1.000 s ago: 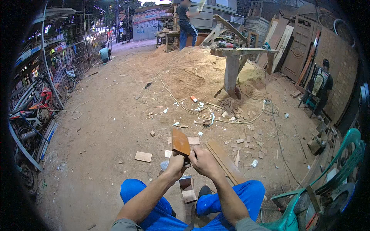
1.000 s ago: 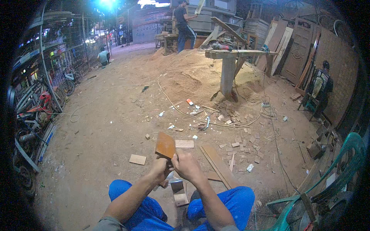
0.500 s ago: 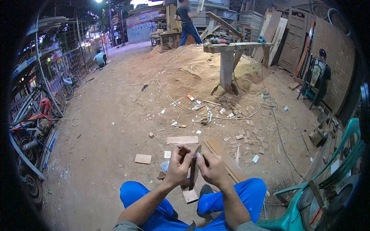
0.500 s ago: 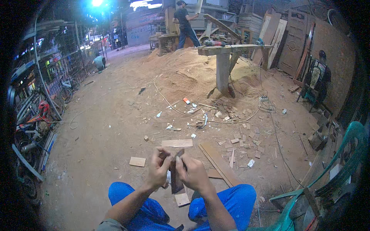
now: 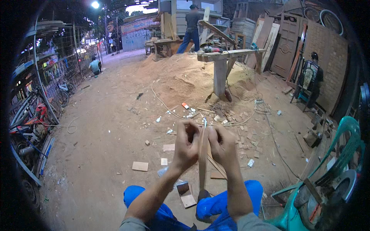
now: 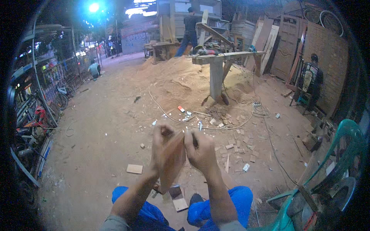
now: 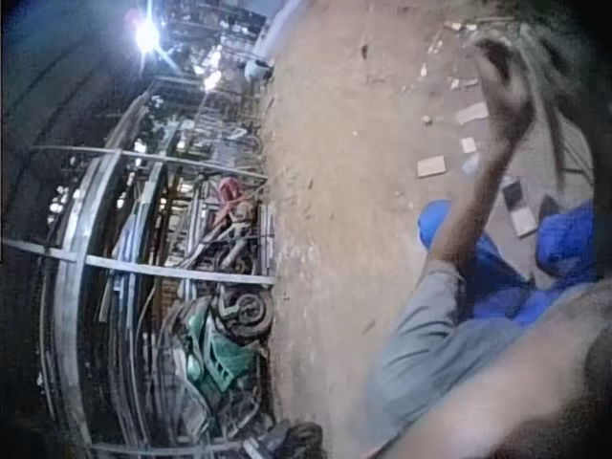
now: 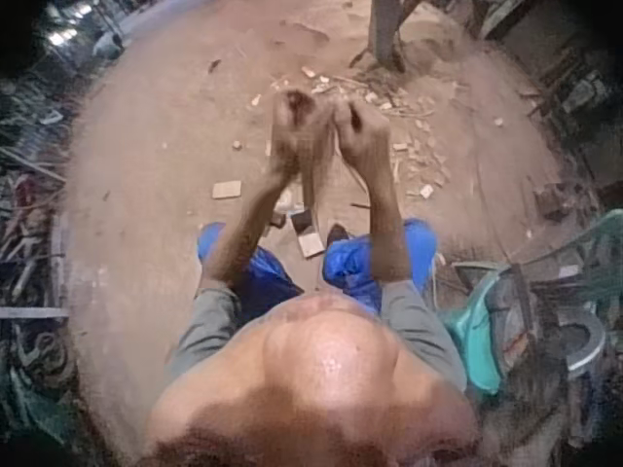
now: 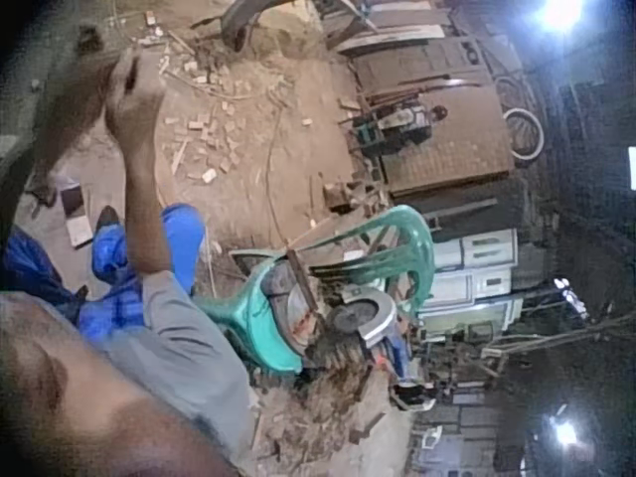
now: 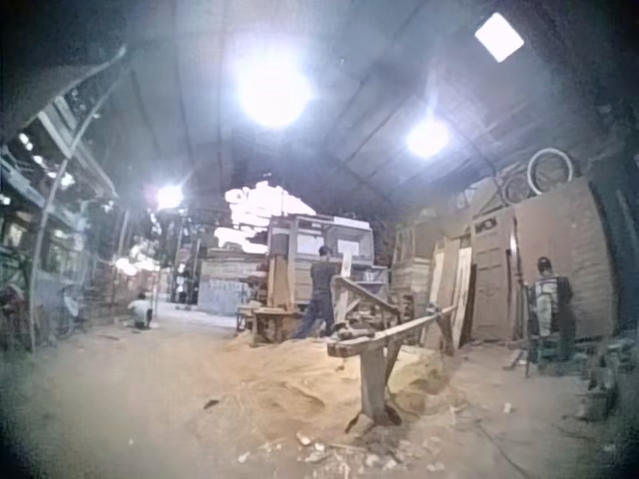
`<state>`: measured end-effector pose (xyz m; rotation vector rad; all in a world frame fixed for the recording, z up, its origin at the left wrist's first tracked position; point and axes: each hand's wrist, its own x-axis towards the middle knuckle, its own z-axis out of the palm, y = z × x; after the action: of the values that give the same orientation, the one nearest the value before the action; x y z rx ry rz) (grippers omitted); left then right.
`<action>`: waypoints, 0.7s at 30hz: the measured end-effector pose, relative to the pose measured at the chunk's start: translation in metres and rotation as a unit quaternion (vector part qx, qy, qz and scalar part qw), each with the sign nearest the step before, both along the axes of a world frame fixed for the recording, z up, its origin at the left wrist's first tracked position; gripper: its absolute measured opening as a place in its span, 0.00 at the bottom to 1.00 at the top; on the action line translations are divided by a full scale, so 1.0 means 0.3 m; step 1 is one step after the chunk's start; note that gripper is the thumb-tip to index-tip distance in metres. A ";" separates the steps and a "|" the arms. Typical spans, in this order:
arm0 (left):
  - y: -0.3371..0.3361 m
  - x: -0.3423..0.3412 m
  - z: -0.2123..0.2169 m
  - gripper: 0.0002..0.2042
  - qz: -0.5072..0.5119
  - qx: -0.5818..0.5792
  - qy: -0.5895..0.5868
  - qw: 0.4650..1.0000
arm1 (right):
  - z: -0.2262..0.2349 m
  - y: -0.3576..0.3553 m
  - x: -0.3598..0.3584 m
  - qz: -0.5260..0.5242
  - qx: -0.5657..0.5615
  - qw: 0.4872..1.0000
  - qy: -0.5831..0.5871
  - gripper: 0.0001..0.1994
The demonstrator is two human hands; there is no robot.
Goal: The person aligns wooden panels to form a box structure and secures the joints by striking them with a wooden mallet.
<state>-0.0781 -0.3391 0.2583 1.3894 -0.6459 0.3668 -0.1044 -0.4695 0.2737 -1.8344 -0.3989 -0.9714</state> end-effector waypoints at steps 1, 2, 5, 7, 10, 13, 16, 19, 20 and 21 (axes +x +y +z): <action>-0.005 0.068 -0.037 0.10 0.000 -0.021 0.045 0.999 | -0.058 -0.011 0.105 -0.001 -0.008 0.998 0.056 0.15; -0.019 0.134 -0.090 0.09 -0.006 -0.048 0.090 0.995 | -0.132 -0.015 0.155 -0.005 -0.015 0.998 0.058 0.15; 0.021 0.164 -0.372 0.08 0.041 -0.036 0.162 0.985 | -0.336 0.024 0.162 -0.025 -0.072 0.997 0.023 0.15; 0.039 0.075 -0.355 0.10 0.022 -0.053 0.193 0.979 | -0.358 0.028 0.088 0.015 -0.053 0.996 0.071 0.13; 0.067 0.068 -0.308 0.12 0.054 -0.015 0.187 0.981 | -0.312 0.025 0.054 0.031 -0.031 0.988 0.146 0.13; 0.061 0.119 -0.307 0.13 0.070 0.007 0.182 0.981 | -0.309 0.039 0.102 0.040 -0.003 0.987 0.154 0.14; 0.092 0.050 -0.304 0.12 0.050 -0.023 0.183 0.982 | -0.297 0.057 0.072 0.043 -0.037 0.990 0.126 0.13; 0.106 -0.044 -0.178 0.09 0.094 -0.031 0.062 0.993 | -0.202 0.069 0.009 0.078 -0.028 0.992 0.099 0.14; 0.099 -0.027 -0.202 0.09 0.074 -0.032 0.110 0.991 | -0.231 0.065 0.008 0.074 -0.023 0.991 0.111 0.13; 0.094 0.009 -0.211 0.09 0.055 -0.033 0.150 0.987 | -0.239 0.062 0.006 0.074 -0.025 0.989 0.128 0.13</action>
<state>-0.0755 -0.3108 0.1949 1.3845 -0.3083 0.2559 -0.1026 -0.4510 0.2020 -1.9156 -0.3974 -0.6199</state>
